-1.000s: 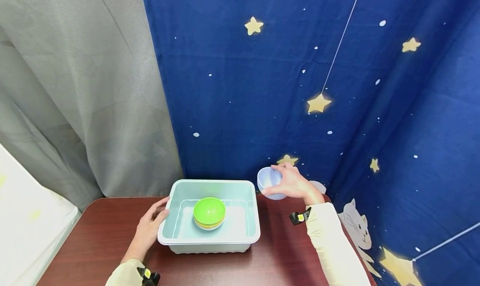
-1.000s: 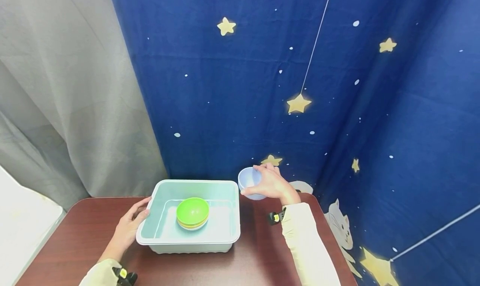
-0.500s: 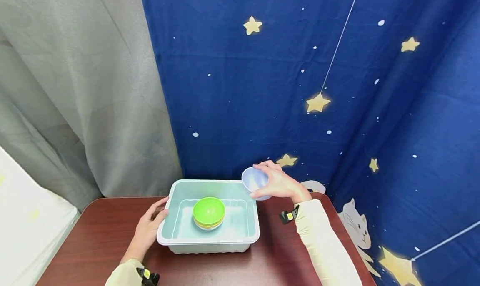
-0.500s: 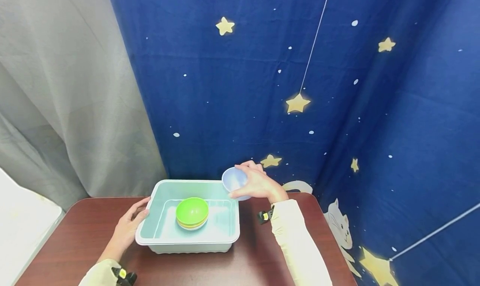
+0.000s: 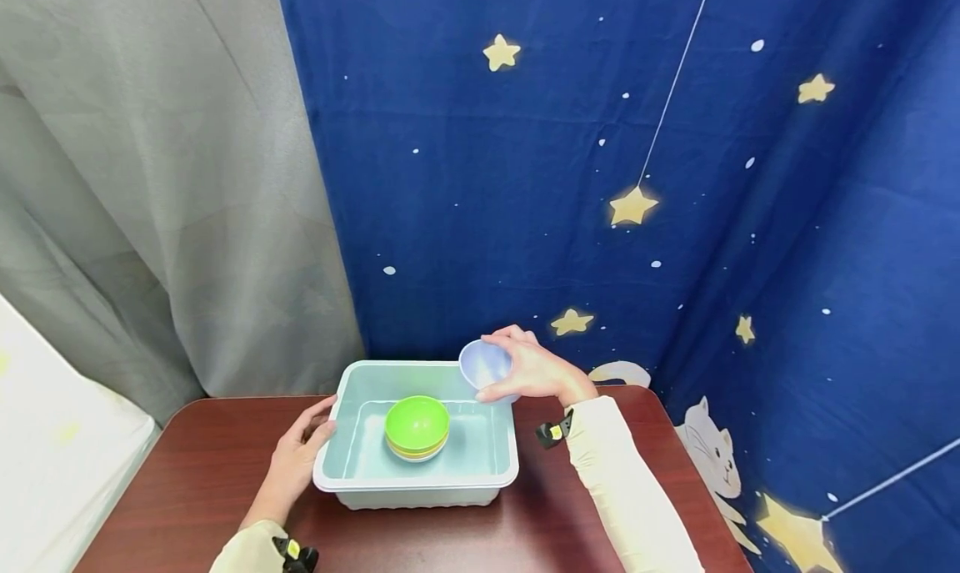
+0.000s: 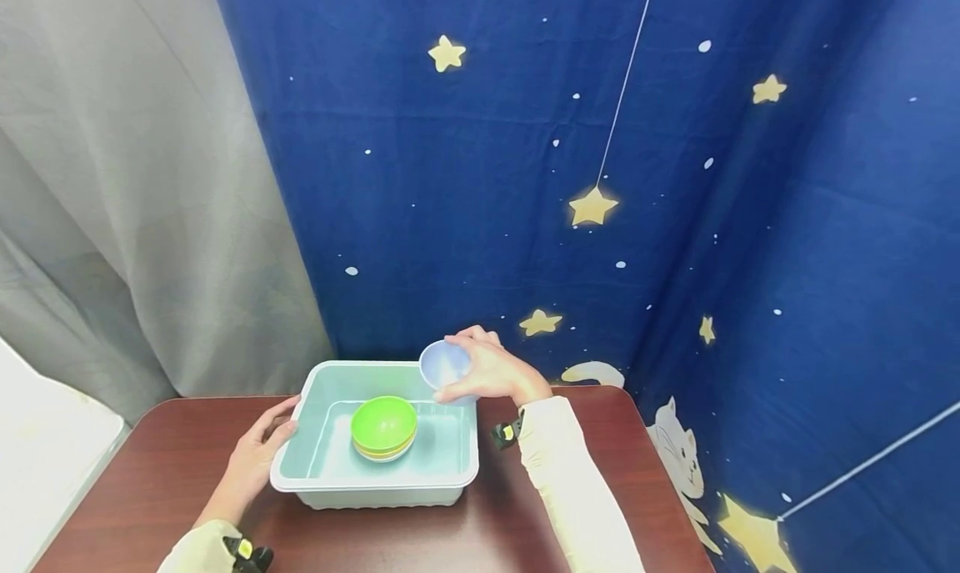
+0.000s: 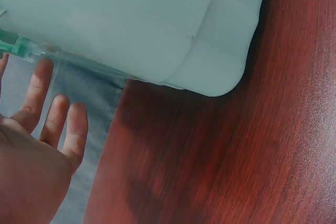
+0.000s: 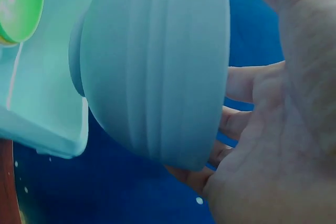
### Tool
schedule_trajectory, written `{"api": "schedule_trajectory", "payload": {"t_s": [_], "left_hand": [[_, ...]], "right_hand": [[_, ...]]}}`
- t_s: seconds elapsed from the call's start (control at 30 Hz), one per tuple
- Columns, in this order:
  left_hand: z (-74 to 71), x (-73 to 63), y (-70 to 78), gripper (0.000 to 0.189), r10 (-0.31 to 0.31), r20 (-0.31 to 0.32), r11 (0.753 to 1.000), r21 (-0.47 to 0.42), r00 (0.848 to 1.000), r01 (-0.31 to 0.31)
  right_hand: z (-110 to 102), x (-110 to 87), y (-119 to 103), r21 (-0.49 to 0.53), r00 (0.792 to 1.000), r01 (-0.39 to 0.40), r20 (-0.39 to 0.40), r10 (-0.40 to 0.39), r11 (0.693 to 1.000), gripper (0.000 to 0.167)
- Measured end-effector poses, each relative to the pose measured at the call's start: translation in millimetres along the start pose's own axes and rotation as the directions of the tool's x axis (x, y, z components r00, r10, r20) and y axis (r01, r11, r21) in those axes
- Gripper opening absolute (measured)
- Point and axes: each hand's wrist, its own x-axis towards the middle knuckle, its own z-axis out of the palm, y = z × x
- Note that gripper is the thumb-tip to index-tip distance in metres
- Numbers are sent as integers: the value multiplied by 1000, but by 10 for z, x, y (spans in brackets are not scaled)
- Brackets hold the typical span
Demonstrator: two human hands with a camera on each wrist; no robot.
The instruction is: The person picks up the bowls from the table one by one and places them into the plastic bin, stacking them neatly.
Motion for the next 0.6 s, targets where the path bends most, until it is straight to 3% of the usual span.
{"api": "schedule_trajectory", "payload": {"t_s": [0.6], "left_hand": [[-11, -12, 23, 53, 7, 4, 1000, -6, 1000, -7]], "right_hand": [[350, 215, -172, 16, 997, 32, 74, -34, 999, 98]]}}
